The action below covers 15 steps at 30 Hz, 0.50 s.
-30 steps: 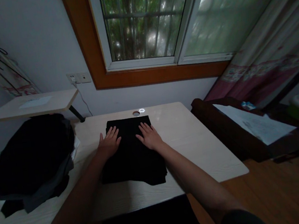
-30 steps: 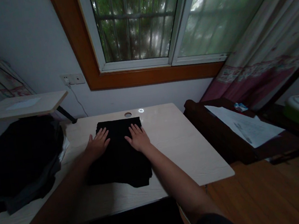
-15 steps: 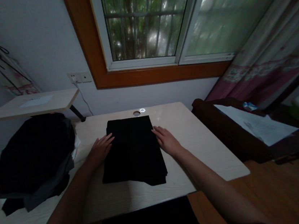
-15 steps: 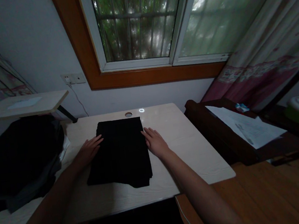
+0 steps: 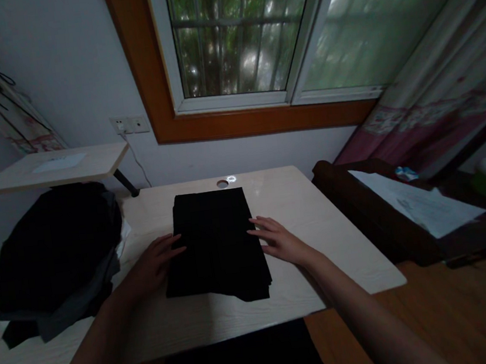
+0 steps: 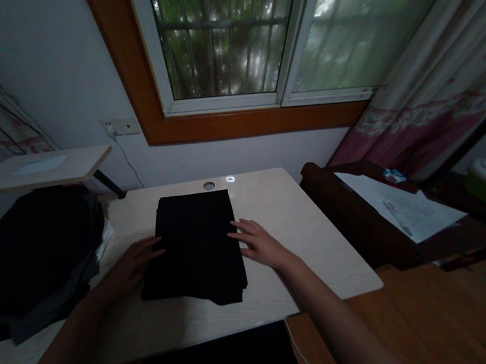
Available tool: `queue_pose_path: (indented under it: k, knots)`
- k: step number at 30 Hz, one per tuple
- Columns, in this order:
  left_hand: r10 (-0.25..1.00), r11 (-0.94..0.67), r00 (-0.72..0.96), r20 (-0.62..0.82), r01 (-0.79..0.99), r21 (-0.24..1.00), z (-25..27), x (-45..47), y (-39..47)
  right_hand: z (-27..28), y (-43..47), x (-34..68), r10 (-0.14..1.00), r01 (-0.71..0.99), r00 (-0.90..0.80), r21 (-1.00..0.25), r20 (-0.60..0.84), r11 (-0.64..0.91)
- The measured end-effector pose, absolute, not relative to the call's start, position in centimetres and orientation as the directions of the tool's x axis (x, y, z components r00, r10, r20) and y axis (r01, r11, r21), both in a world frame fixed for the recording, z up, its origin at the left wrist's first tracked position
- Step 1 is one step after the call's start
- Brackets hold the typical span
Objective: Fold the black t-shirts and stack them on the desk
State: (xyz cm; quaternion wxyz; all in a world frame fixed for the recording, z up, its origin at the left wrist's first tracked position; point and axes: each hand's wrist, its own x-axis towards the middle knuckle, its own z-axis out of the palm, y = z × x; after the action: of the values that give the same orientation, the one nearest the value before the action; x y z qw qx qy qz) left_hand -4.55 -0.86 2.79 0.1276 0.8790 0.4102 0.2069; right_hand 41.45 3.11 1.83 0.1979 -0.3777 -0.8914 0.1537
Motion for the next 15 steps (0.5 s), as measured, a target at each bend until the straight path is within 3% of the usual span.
queue_pose_path:
  k: [9,15]
  knots:
    - [0.768,-0.639,0.609,0.2,0.702,0.316,3.0,-4.7,-2.9,2.2,1.5,40.5,0.654,0.501,-0.688,-0.447,0.314,0.741]
    - [0.754,-0.657,0.62,0.218,0.694,0.294,2.7,-4.6,-2.6,2.1,1.2,40.1,0.632,0.41,-0.685,-0.525,0.363,0.746]
